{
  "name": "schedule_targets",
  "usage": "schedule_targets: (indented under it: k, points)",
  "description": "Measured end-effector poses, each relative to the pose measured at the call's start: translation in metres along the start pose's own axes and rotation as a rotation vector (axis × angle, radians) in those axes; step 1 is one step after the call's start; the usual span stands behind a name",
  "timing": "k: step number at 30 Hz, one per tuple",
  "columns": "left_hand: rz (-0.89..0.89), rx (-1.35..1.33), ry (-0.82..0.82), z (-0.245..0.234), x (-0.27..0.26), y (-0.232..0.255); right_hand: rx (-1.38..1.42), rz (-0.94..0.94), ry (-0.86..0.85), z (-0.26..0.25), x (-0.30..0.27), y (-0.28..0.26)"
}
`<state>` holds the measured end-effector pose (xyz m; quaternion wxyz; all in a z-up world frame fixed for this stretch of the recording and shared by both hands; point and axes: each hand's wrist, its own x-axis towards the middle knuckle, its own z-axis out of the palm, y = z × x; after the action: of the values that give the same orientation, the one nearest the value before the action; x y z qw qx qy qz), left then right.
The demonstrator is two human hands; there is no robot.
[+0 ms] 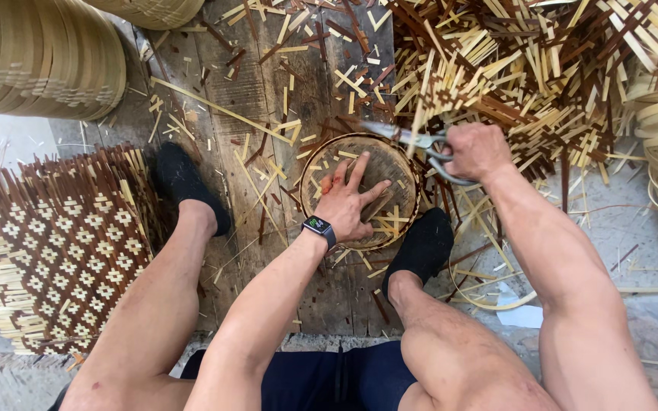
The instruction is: The person trims the excess woven bamboo from the edges of a round basket using shears. They repeatedly place a circular frame on the woven mat, trim the overhang, and stack the finished baskets.
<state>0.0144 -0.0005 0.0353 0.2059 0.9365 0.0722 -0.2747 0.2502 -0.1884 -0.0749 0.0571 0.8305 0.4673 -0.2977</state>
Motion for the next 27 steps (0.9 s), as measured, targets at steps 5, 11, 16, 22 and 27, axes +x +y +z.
schedule_targets:
  k: [5, 11, 16, 22, 27]
  points:
    - [-0.039, -0.104, -0.069, -0.005, 0.004, -0.005, 0.193, 0.465, 0.124, 0.005, -0.015, 0.038]
    - [-0.158, -0.337, 0.188, -0.010, 0.076, -0.050, 0.073, 0.542, 0.174, 0.017, -0.035, 0.026]
    - [-0.306, -0.455, -0.098, -0.037, 0.123, -0.049, 1.053, 0.432, -0.251, 0.016, -0.055, -0.061]
    - [-0.281, -0.409, -0.193, -0.034, 0.159, -0.056, 1.390, 0.509, -0.030, 0.049, -0.053, -0.082]
    - [-0.265, -0.441, -0.101, -0.017, 0.154, -0.064, 1.311, 0.520, 0.003, 0.054, -0.049, -0.082]
